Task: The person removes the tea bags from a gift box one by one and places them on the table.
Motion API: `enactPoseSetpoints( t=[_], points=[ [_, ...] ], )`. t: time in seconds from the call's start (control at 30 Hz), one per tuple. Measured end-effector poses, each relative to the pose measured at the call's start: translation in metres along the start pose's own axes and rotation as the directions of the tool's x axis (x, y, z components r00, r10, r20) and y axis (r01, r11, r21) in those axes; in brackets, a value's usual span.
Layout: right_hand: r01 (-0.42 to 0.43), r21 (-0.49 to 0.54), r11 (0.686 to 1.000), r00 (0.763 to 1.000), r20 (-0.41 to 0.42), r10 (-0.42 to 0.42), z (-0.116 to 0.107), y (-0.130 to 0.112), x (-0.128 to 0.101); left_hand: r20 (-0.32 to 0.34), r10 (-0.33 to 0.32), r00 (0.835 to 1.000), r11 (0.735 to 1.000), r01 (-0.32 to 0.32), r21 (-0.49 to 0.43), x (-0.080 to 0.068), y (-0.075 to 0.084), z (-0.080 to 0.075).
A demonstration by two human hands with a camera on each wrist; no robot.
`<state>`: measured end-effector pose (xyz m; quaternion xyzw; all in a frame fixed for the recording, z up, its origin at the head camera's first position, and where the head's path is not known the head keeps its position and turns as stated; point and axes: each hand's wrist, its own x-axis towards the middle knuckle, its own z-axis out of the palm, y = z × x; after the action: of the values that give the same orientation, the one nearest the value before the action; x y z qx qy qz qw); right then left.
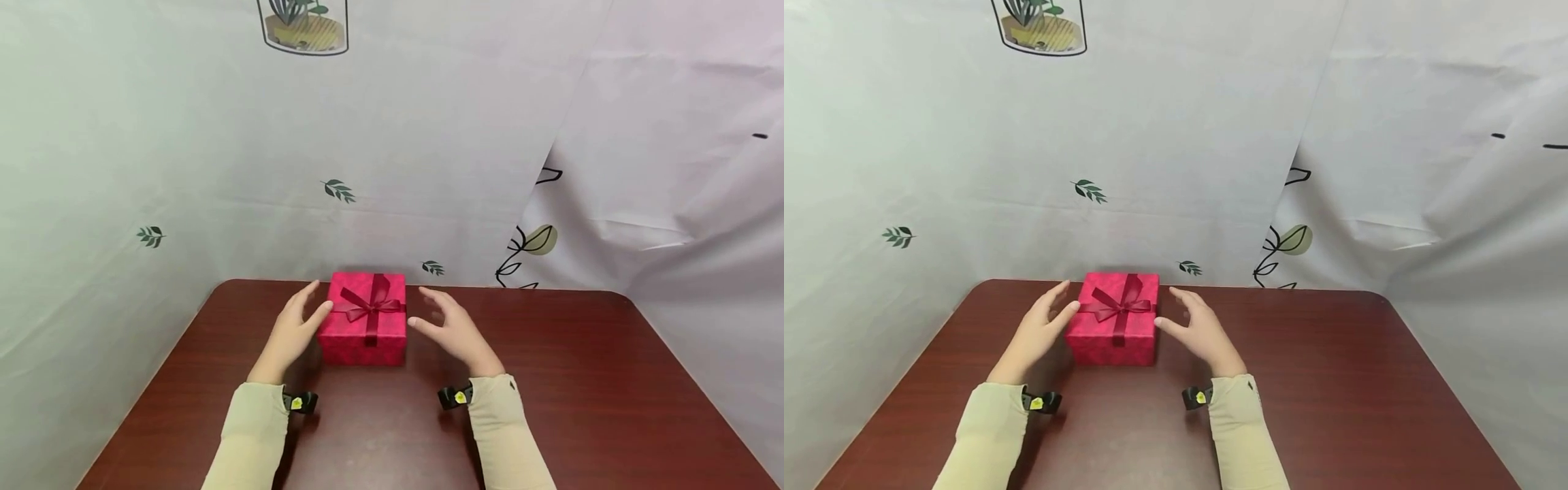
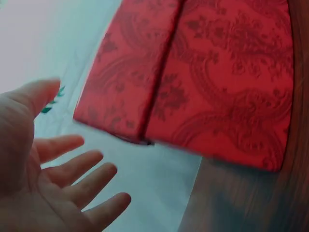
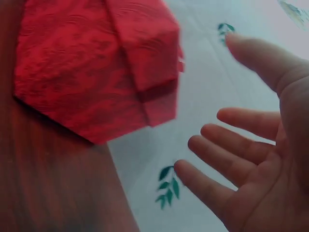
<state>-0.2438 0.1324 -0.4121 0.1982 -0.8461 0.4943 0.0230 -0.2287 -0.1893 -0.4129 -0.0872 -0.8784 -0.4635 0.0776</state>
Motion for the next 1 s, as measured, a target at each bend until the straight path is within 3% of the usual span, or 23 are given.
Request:
enactPoseSetpoints(
  t=[0.27, 0.43, 1.0],
  points=[
    [-0.036, -0.023, 0.999, 0.994, 0.100, 0.038, 0.011, 0.002, 0.000, 0.180, 0.007, 0.984, 1.000, -0.008, 0.003, -0.004, -0.011, -0.006],
    [-0.049, -0.006, 0.999, 0.991, 0.123, 0.049, 0.014, 0.006, 0.001, 0.232, -0.009, 0.973, 1.000, 0.008, 0.005, -0.004, -0.017, -0.002],
    [-0.044, 0.035, 0.998, 0.989, 0.140, 0.039, 0.016, 0.018, 0.002, 0.239, -0.005, 0.971, 0.999, 0.014, -0.037, -0.006, -0.025, -0.001]
  ],
)
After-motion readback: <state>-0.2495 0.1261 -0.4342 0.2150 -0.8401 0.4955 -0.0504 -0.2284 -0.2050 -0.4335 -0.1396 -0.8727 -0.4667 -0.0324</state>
